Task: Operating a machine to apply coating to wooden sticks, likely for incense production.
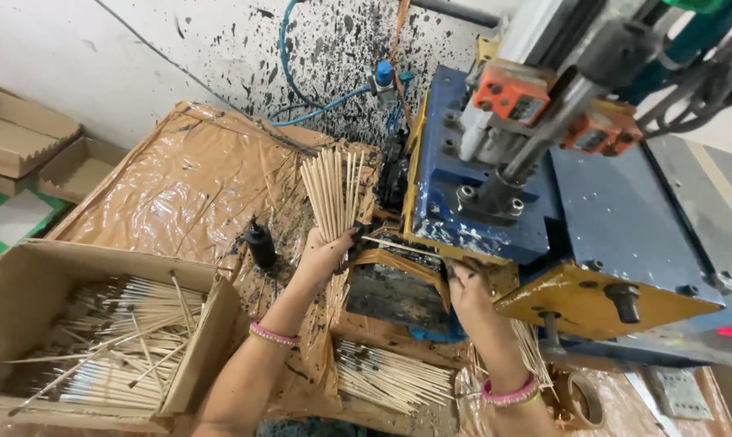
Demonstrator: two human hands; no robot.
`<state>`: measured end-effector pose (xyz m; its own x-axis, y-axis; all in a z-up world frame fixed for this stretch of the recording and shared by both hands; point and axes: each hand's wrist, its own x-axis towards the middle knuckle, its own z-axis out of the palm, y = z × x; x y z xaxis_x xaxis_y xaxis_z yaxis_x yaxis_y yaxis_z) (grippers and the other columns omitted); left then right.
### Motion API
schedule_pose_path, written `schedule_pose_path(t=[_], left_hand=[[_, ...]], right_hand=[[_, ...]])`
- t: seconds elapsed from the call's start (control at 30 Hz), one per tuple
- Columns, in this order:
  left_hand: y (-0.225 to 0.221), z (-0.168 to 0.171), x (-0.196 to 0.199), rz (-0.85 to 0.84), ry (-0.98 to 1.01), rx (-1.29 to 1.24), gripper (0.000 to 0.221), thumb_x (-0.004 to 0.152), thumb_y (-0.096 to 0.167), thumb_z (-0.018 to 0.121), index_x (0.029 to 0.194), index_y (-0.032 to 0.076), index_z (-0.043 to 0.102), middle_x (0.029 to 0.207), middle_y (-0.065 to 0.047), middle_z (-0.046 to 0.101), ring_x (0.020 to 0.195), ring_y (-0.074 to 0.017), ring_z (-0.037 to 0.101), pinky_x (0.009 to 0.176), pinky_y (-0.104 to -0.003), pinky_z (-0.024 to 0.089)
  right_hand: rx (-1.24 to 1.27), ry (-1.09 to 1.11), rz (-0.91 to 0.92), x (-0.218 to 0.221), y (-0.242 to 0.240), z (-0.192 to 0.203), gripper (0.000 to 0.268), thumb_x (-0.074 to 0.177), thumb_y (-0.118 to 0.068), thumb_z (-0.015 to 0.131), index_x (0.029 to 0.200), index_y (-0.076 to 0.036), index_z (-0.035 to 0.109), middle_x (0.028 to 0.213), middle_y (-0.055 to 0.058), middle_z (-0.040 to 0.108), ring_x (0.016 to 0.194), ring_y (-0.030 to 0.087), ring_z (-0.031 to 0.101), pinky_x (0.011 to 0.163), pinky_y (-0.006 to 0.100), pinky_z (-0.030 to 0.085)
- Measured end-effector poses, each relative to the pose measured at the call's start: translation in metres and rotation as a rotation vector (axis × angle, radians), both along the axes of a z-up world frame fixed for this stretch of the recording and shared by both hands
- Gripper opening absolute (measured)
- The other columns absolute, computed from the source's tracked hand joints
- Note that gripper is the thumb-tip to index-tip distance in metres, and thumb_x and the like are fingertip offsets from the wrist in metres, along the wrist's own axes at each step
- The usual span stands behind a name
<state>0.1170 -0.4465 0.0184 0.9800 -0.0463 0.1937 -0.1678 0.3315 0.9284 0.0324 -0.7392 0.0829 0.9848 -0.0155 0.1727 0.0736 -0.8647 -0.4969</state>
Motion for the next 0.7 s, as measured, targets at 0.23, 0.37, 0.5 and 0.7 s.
schedule_pose_path(t=[0.23,0.37,0.5,0.7], left_hand=[[0.034,-0.001,-0.08,0.223,0.066,0.069,0.025,0.083,0.0,0.06,0.106,0.002,0.069,0.089,0.0,0.068,0.077,-0.0092,0.06,0.066,-0.025,0.047],[0.066,-0.029,-0.144,0.34,0.162,0.162,0.026,0.088,-0.005,0.058,0.11,0.002,0.07,0.096,0.002,0.069,0.082,-0.0098,0.06,0.068,-0.024,0.047],[0.075,-0.106,-0.151,0.243,0.194,0.259,0.007,0.101,-0.006,0.066,0.105,-0.004,0.072,0.078,-0.007,0.063,0.066,-0.0175,0.053,0.06,-0.033,0.04],[0.011,0.024,-0.152,-0.52,0.039,0.65,0.032,0.086,-0.002,0.075,0.117,-0.001,0.074,0.097,-0.01,0.082,0.085,-0.0174,0.07,0.076,-0.031,0.058]], right_hand=[[-0.09,-0.633,0.092,-0.066,-0.026,0.008,0.023,0.09,-0.007,0.064,0.111,-0.01,0.073,0.097,0.012,0.075,0.081,0.031,0.068,0.078,0.04,0.052],[-0.123,-0.699,-0.205,-0.127,-0.091,-0.024,0.016,0.088,-0.004,0.07,0.103,-0.008,0.072,0.098,0.013,0.074,0.094,0.037,0.068,0.089,0.044,0.053],[-0.219,-0.657,-0.358,-0.152,-0.09,-0.047,0.033,0.084,-0.004,0.068,0.118,-0.003,0.069,0.112,0.02,0.072,0.103,0.042,0.067,0.093,0.048,0.051],[0.801,-0.08,-0.015,-0.128,-0.026,-0.081,0.047,0.084,0.002,0.063,0.131,-0.004,0.069,0.089,0.011,0.07,0.074,0.017,0.06,0.068,0.03,0.05]])
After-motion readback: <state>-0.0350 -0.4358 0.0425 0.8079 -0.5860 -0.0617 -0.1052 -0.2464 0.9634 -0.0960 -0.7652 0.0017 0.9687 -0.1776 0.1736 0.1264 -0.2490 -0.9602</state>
